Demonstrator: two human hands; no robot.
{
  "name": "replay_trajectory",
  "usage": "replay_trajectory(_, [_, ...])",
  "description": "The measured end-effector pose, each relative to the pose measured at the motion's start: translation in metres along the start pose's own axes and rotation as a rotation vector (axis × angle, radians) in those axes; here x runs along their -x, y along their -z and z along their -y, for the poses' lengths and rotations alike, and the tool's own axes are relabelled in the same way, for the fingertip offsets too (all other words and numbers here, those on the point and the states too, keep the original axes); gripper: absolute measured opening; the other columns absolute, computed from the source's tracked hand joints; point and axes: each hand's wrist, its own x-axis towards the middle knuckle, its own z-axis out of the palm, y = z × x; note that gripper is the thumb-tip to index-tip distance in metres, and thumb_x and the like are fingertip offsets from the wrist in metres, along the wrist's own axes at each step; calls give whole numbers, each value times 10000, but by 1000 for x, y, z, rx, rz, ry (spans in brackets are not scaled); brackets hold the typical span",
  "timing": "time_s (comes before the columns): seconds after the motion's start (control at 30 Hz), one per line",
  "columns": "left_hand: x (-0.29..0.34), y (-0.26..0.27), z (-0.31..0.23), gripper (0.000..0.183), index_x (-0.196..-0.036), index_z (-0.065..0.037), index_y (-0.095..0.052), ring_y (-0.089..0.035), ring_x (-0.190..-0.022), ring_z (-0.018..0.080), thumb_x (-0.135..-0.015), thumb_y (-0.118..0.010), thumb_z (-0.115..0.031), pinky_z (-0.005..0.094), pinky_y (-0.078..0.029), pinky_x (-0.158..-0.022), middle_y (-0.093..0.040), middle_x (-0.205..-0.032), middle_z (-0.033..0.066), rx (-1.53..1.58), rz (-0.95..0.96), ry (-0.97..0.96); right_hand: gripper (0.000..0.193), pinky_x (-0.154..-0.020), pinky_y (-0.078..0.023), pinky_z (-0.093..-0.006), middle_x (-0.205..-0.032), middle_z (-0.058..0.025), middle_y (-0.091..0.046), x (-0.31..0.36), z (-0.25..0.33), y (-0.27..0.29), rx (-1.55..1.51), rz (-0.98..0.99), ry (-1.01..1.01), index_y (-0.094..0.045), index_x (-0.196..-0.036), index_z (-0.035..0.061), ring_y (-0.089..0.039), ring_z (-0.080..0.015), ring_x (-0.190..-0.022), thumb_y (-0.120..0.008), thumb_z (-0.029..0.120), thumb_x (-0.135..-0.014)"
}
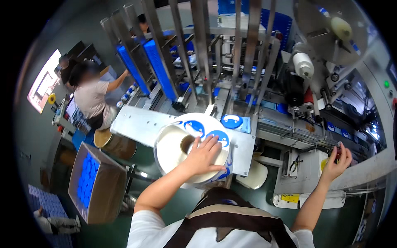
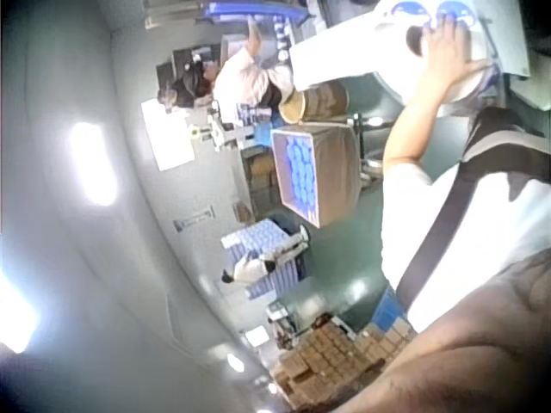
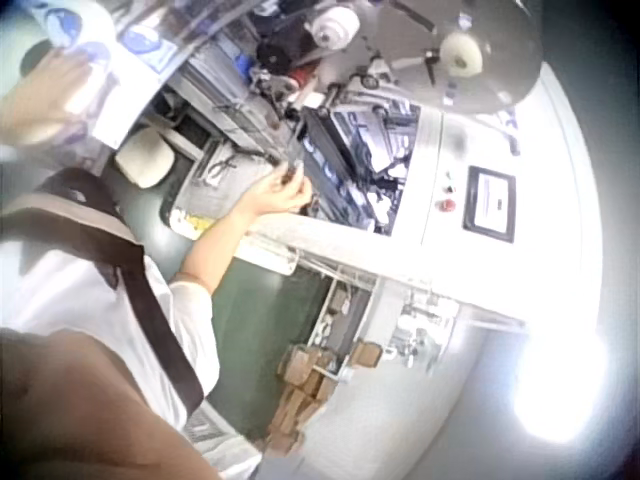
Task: The person handles a roll of stickers featuring a blue cartoon character, peeling off individual labels and applying them to a white circular object. They then pick up blue plastic caps from a cardboard box and place them into a vertical blue rack on a machine.
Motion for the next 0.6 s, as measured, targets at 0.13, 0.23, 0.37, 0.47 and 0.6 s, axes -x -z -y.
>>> replay_trajectory(0.13, [-6, -8, 2, 853, -1300, 1, -439, -305, -1363, 343, -731, -655, -597, 621, -201, -1052, -348, -1444, 210, 34, 129, 51, 124, -789, -444, -329, -1027, -100, -529, -73, -32, 33, 299, -203, -2, -680, -905, 63, -510, -237, -994, -715, 146, -820])
replay_trajectory(0.23, [6, -6, 6, 884, -1285, 1, -451, -283, -1366, 362, -662, -721, -565, 628, -180, -1053, -349, -1432, 235, 99, 101, 143, 138, -847, -374, -377, -969, -109, -486, -134, -85, 71, 617, -513, 109, -689, -840, 122, -468, -276, -942, -750, 222, -767])
replay_trajectory(0.37, [-2, -7, 9, 870, -1291, -16, -451, -281, -1368, 360, -651, -736, -532, 618, -168, -1063, -343, -1442, 219, 119, 67, 109, 104, -822, -402, -407, -957, -122, -513, -193, -124, 117, 801, -480, 78, -657, -782, 95, -486, -306, -926, -729, 167, -759])
replay_trajectory(0.47, [2, -4, 14, 861, -1282, 5, -462, -279, -1374, 349, -707, -671, -601, 633, -191, -1049, -336, -1450, 219, 74, 129, 125, 160, -857, -408, -435, -873, -148, -568, -190, -110, 131, 638, -286, -87, -618, -799, 39, -530, -303, -934, -656, 191, -836])
replay_trajectory(0.6, [-19, -11, 16, 822, -1322, -31, -443, -302, -1372, 333, -783, -581, -636, 587, -231, -1065, -353, -1447, 200, 53, 115, -19, 191, -855, -435, -415, -970, -151, -600, -193, -224, 217, 819, -190, 146, -630, -928, 7, -563, -299, -950, -646, 178, -845])
